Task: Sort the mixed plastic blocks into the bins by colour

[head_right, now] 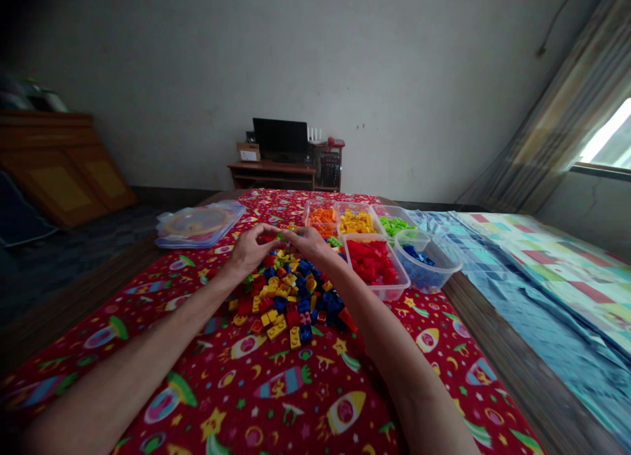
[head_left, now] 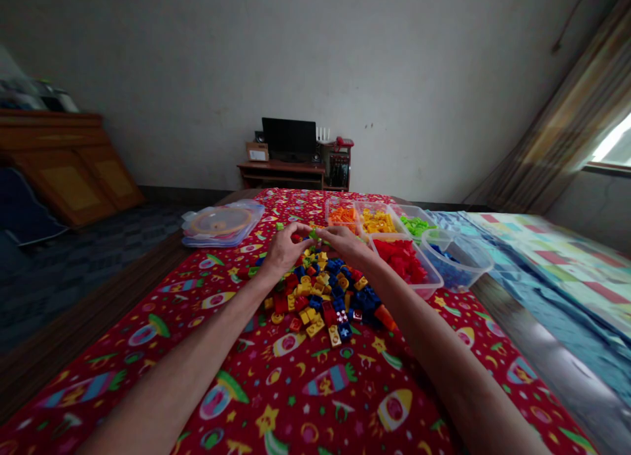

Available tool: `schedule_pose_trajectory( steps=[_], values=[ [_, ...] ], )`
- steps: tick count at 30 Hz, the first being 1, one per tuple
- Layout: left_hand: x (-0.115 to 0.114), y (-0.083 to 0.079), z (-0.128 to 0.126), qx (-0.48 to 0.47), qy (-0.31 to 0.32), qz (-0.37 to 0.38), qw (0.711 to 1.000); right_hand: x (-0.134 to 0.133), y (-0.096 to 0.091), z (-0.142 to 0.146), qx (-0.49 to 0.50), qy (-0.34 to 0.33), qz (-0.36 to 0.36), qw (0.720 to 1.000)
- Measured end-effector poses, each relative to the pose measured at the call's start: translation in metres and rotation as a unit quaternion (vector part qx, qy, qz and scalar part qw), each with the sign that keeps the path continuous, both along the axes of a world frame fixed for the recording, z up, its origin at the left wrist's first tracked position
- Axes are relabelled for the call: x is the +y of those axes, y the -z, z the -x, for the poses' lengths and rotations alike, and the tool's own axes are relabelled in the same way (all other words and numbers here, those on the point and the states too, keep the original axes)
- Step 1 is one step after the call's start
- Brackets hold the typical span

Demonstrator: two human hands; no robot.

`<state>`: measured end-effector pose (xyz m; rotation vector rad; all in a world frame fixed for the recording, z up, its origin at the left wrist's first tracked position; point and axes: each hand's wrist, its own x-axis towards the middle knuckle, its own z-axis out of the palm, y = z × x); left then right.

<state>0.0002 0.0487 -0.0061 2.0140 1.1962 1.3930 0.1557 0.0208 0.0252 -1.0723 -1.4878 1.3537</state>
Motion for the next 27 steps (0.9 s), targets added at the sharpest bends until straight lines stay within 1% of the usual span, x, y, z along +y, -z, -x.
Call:
schedule_pose_trajectory(
  steps=[3,4,6,8,9,10,11,12,14,15,17,18,20,22,24,27],
  values=[
    [-0.006,-0.002,-0.005,0.015,0.022,0.009,1.000,0.001,0.002,-0.005,-0.027,-0.025,-0.022,0.999],
    [-0.009,-0.003,-0.007,0.017,0.033,0.013,0.999,0.002,0.002,-0.008,-0.041,-0.023,-0.029,0.998],
    [-0.013,-0.006,-0.008,0.020,0.046,0.011,0.999,0.006,-0.003,-0.015,-0.078,0.018,-0.047,0.996],
    [-0.015,-0.010,-0.005,0.026,0.036,-0.008,0.999,0.011,-0.013,-0.031,-0.152,0.089,-0.081,0.981],
    [-0.015,-0.011,-0.003,0.031,0.024,-0.018,0.999,0.014,-0.020,-0.042,-0.203,0.127,-0.104,0.965],
    [-0.013,-0.013,0.000,0.037,0.008,-0.027,0.999,0.018,-0.028,-0.056,-0.266,0.162,-0.127,0.942],
    [-0.011,-0.014,0.004,0.040,-0.007,-0.032,0.999,0.022,-0.036,-0.071,-0.320,0.190,-0.160,0.914],
    [-0.007,-0.014,0.009,0.044,-0.021,-0.032,0.998,0.026,-0.044,-0.088,-0.375,0.219,-0.167,0.885],
    [0.003,-0.012,0.020,0.048,-0.044,-0.022,0.998,0.035,-0.059,-0.121,-0.477,0.270,-0.139,0.824],
    [0.009,-0.010,0.026,0.052,-0.058,-0.013,0.997,0.039,-0.065,-0.136,-0.519,0.278,-0.119,0.800],
    [0.020,-0.003,0.039,0.071,-0.094,0.004,0.993,0.046,-0.072,-0.162,-0.552,0.292,-0.086,0.777],
    [0.025,0.001,0.046,0.088,-0.120,0.010,0.989,0.049,-0.074,-0.172,-0.559,0.293,-0.071,0.772],
    [0.034,0.010,0.060,0.155,-0.153,0.017,0.976,0.055,-0.075,-0.186,-0.564,0.290,-0.051,0.771],
    [0.040,0.020,0.073,0.205,-0.186,0.018,0.961,0.059,-0.074,-0.190,-0.571,0.281,-0.051,0.770],
    [0.044,0.031,0.083,0.234,-0.200,0.047,0.950,0.062,-0.071,-0.185,-0.577,0.269,-0.074,0.768],
    [0.048,0.044,0.091,0.246,-0.188,0.078,0.948,0.057,-0.067,-0.160,-0.577,0.236,-0.124,0.772]
  ],
)
